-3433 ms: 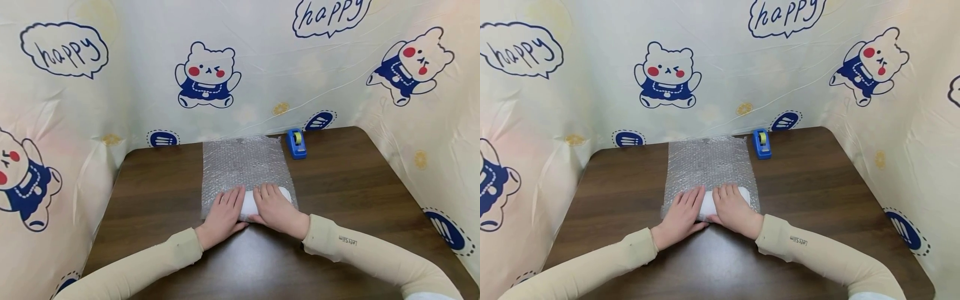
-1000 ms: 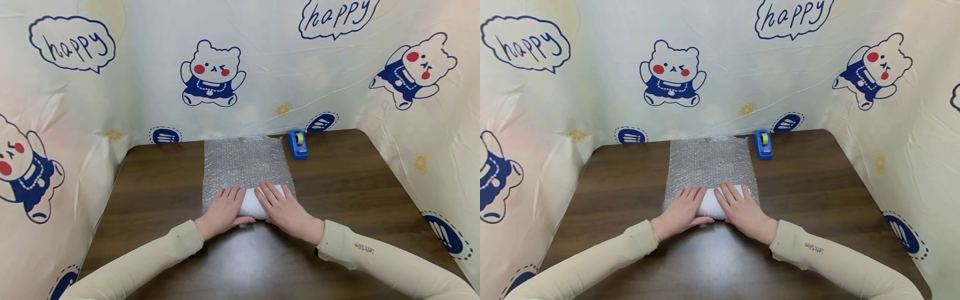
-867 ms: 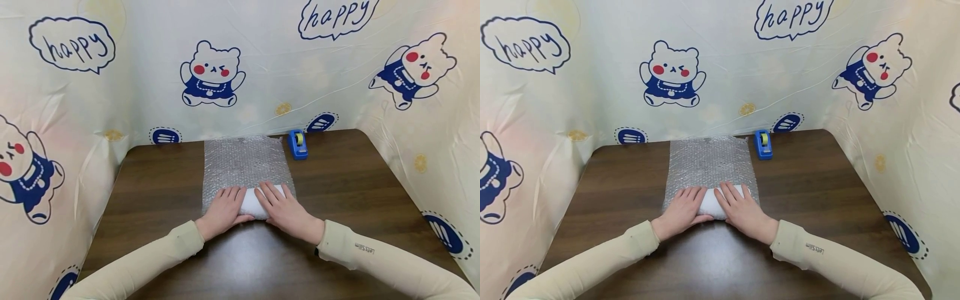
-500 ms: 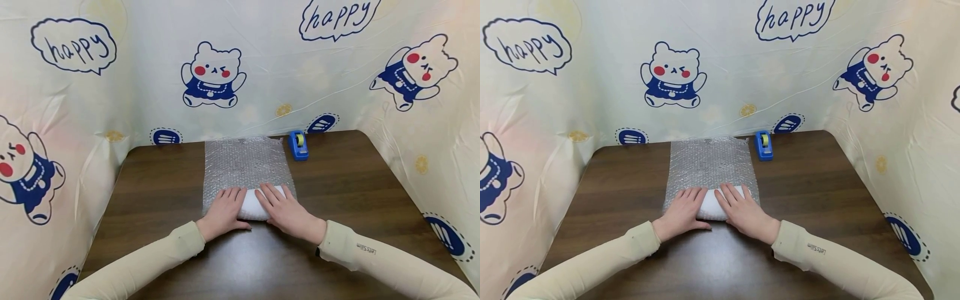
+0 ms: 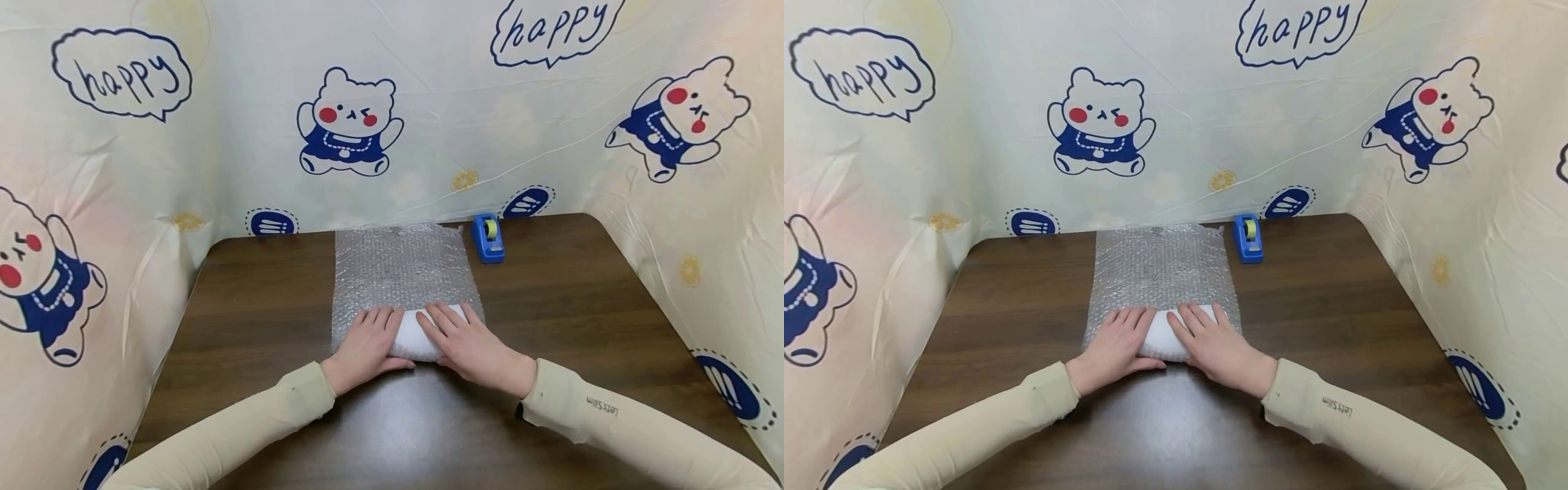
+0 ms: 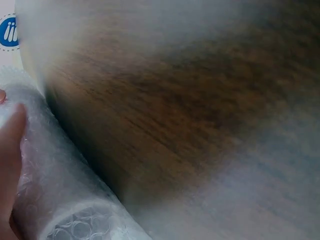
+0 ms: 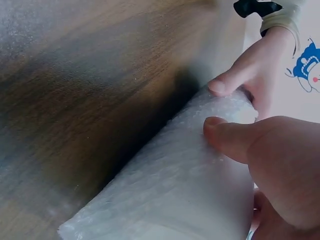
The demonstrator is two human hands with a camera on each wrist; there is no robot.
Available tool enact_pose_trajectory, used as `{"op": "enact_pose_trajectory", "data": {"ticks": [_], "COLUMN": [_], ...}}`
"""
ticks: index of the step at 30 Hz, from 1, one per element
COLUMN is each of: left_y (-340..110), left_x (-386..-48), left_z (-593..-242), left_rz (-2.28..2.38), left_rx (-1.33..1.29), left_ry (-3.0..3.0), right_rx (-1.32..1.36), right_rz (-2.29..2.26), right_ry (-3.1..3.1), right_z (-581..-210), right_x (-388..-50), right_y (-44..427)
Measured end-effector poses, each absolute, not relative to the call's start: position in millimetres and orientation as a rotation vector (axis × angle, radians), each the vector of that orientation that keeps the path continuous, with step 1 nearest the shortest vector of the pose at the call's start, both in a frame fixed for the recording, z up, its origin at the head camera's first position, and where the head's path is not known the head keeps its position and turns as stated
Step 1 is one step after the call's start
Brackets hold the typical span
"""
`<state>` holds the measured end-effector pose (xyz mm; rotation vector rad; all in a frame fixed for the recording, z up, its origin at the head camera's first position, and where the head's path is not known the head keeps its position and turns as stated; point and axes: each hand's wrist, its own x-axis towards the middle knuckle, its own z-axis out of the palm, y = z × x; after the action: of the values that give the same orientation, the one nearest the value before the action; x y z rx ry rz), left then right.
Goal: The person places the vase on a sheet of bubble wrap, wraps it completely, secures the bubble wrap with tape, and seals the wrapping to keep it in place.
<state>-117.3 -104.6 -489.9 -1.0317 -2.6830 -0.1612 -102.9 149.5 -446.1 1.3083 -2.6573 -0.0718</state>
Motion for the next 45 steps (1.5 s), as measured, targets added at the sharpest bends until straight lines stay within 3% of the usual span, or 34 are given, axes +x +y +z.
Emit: {"op": "enact_pose_trajectory", "data": {"ticks": [28,37,45], "left_y": [-101,-99,-99], "left_x": [-121,-130,-133], "left_z": [-485,-482,-481], "left_rz": [-0.26,-0.295,-0.321], "left_rx": [-1.002,-0.976,-0.994], "left_ry": [-2.835,-2.883,-2.847], "right_rx": [1.393,1.23,1.044], "right_rz": [0.093,-0.34,-0.352], "right_ry": [-2.735,-2.513,-2.446], "right_z": [-436,-437,-458], "right_x": [-108,-83,-68], "right_y": [156,137,122]}}
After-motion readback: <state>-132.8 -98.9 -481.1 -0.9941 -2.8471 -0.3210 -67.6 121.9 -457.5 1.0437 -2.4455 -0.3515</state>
